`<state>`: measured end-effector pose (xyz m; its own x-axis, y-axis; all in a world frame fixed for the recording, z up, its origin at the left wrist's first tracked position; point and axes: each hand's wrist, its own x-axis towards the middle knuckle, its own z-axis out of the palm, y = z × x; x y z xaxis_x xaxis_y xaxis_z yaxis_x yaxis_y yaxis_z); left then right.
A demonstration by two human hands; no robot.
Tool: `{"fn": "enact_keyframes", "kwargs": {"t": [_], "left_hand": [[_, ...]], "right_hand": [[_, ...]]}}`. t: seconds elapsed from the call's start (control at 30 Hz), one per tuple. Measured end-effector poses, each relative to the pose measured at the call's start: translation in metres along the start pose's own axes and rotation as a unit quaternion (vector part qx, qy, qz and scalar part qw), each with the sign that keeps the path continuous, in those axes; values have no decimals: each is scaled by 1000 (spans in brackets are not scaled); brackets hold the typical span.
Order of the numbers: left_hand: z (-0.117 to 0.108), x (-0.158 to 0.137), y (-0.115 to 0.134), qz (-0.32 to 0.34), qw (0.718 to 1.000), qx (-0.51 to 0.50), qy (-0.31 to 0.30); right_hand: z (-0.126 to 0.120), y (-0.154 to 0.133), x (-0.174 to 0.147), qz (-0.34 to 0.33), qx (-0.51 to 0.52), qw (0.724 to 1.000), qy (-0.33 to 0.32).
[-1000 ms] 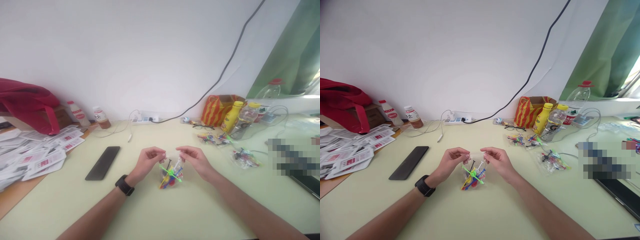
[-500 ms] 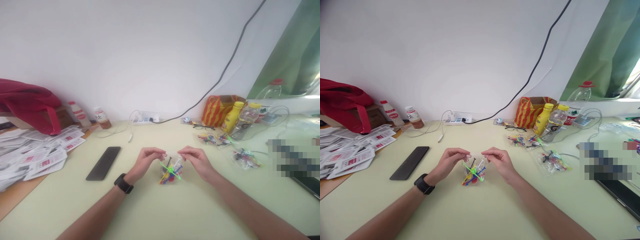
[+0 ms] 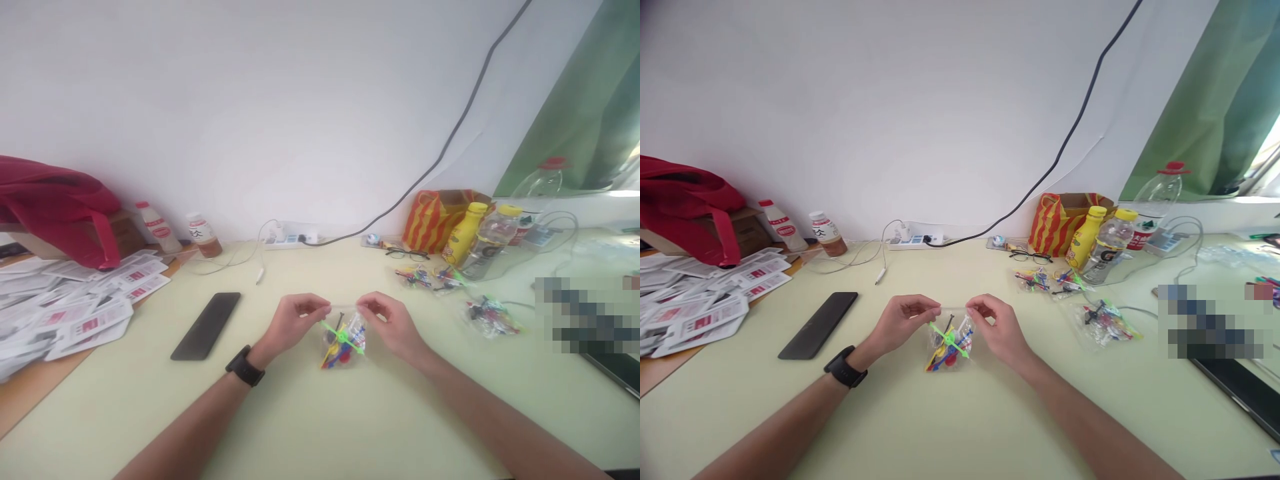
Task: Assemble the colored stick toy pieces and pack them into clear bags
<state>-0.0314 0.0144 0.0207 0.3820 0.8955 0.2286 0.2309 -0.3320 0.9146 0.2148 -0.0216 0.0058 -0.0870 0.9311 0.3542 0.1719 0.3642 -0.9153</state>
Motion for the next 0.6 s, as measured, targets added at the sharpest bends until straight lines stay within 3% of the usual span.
{"fn": "enact_keyframes", "kwargs": {"t": [0.17,0.3,0.6], "left_hand": [[-4,1,-2,3,998,-53,-24],[-6,-1,1,8,996,-83,-39],[2,-2,2,-2,1000,-24,-6]], "right_hand": [[-3,-1,1,33,65,997,-16],[-5,0,2,22,93,995,-3],[-2,7,2,72,76,994,-17]]}}
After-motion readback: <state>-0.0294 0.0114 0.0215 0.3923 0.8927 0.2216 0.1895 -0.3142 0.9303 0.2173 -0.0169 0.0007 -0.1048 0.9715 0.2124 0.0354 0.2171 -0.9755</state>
